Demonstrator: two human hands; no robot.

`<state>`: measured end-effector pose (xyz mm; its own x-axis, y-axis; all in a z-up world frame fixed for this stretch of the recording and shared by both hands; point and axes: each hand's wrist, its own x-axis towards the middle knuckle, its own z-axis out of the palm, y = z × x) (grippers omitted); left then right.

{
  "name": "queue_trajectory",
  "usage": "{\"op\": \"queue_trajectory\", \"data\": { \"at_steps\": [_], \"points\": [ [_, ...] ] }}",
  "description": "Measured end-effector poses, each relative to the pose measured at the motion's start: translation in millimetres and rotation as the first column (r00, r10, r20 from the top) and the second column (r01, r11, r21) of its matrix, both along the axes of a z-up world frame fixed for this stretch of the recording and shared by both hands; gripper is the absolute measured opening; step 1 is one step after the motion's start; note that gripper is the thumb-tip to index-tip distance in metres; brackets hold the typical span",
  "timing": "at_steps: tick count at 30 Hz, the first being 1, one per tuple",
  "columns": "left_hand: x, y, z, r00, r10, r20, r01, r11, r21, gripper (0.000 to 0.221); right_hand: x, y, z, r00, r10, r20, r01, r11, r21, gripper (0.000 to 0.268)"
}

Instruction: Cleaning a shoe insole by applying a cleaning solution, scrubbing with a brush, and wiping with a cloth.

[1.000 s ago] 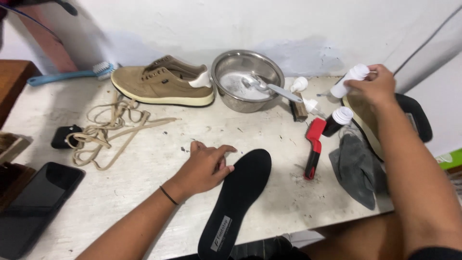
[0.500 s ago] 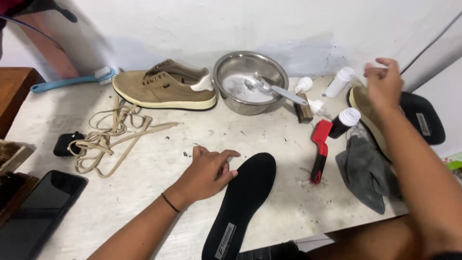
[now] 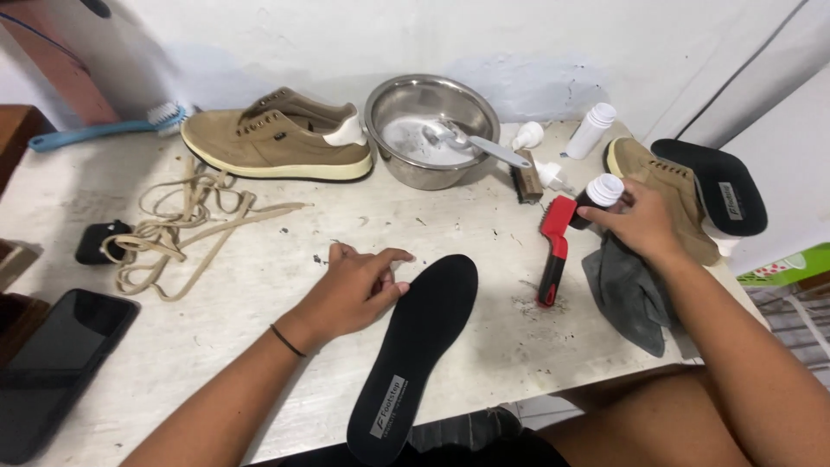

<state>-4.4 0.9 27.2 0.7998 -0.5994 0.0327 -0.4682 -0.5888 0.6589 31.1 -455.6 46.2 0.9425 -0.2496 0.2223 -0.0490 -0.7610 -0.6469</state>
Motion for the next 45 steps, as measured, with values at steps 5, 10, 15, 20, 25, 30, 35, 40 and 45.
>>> {"op": "queue_trajectory", "data": {
  "at_steps": [5, 10, 15, 20, 25, 30, 35, 40, 45],
  "points": [
    [8, 1, -25, 0.993, -0.018, 0.117, 0.032, 0.993, -0.113, 0.029, -36, 21, 31, 0.987, -0.158, -0.004, 0.154, 0.966, -0.207, 0.058],
    [9, 1, -24, 0.993, -0.038, 0.114, 0.049, 0.994, -0.099, 0.032, -112, 55, 50, 0.996, -0.063, 0.067, 0.075, 0.979, -0.191, 0.063],
    [6, 0, -20, 0.993, -0.023, 0.118, 0.031, 0.997, -0.066, 0.032, -199, 86, 26, 0.983, 0.171, 0.064, -0.148, 0.952, -0.268, 0.061],
    [6, -1, -24, 0.992, -0.021, 0.124, 0.029, 0.997, -0.066, 0.036, -242, 106, 34, 0.959, 0.226, -0.172, -0.277, 0.882, -0.382, 0.056],
    [5, -2, -22, 0.994, 0.000, 0.106, 0.006, 0.998, -0.057, 0.034, -252, 119, 42, 0.867, 0.482, 0.124, -0.408, 0.831, -0.378, 0.051],
    [6, -1, -24, 0.993, -0.018, 0.117, 0.023, 0.999, -0.045, 0.035, -249, 128, 46, 0.762, 0.604, 0.233, -0.450, 0.754, -0.479, 0.055],
    [6, -1, -25, 0.990, -0.021, 0.139, 0.026, 0.999, -0.035, 0.035, -252, 145, 60, 0.734, 0.622, 0.272, -0.461, 0.750, -0.474, 0.059],
    [6, -1, -24, 0.993, -0.008, 0.117, 0.011, 1.000, -0.027, 0.035, -252, 166, 84, 0.707, 0.664, 0.243, -0.541, 0.730, -0.417, 0.051],
    [6, 0, -25, 0.989, -0.010, 0.145, 0.018, 0.999, -0.049, 0.034, -246, 177, 86, 0.625, 0.695, 0.354, -0.519, 0.709, -0.477, 0.045]
  ]
}}
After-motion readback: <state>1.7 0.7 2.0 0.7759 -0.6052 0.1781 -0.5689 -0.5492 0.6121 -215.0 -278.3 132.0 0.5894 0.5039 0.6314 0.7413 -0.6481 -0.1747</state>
